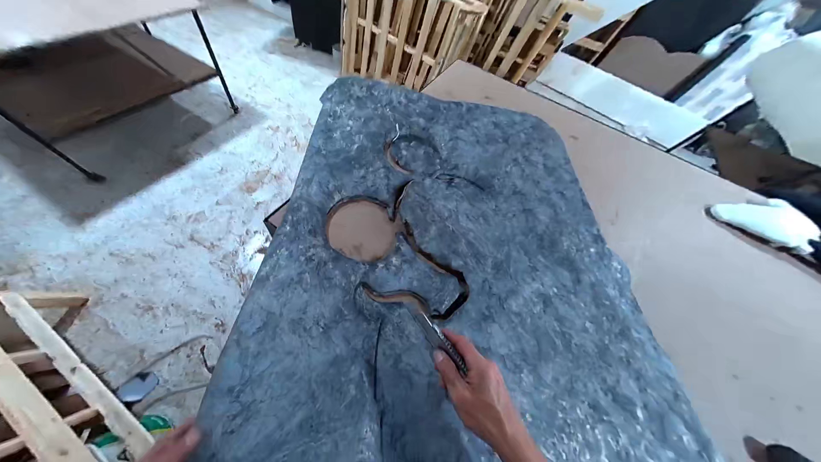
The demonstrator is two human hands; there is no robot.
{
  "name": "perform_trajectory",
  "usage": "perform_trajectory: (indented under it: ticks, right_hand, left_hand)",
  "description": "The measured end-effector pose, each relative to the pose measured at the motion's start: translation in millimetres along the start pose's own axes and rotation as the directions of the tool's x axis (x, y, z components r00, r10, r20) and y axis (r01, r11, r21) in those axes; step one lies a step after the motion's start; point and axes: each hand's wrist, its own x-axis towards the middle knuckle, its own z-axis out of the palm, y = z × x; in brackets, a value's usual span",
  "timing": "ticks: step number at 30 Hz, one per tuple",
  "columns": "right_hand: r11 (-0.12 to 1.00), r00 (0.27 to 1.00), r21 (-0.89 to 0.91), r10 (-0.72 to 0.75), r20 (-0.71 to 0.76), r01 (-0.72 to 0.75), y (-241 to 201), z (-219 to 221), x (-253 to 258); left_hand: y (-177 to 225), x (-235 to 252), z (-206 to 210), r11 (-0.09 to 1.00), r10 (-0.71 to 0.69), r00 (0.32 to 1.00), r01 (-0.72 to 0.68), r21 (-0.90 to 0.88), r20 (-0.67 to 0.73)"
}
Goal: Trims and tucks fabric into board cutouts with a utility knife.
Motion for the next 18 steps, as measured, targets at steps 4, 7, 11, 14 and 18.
perform_trajectory:
  ticks: [4, 7, 11, 14, 18]
  right_hand:
    - [0.959, 0.981, -0.211, -0.171, 0.093, 0.187, 0.5, 4.5, 28.1]
    - [0.911, 0.946, -0.28, -0.25, 0.205, 0.302, -1.7, -8.2, 57.1]
    - [0.813, 0.849, -0.298, -0.391, 0.355, 0.499, 2.4, -20.9, 88.7]
    - [0.745, 0.765, -0.265, -0.473, 0.438, 0.612, 7.0, -25.2, 110.0]
    - [0.835, 0.83, -0.255, -0.353, 0.432, 0.488, -1.5, -19.2, 112.9]
  left_hand:
    - [32.9, 59.4, -14.6, 0.959, 0.056, 0.998, -0.051, 0.279, -0.01]
    - [75.2, 82.1, 14.4, 0.953, 0.019, 1.0, -0.019, 0.303, 0.001]
    - [103.6, 92.1, 55.0, 0.923, 0.011, 0.993, 0.034, 0.382, -0.115]
    - [105.0, 94.3, 56.9, 0.875, 0.067, 0.982, 0.027, 0.483, -0.177]
    - [107.0, 96.0, 49.4, 0.901, 0.061, 0.983, 0.02, 0.433, -0.173]
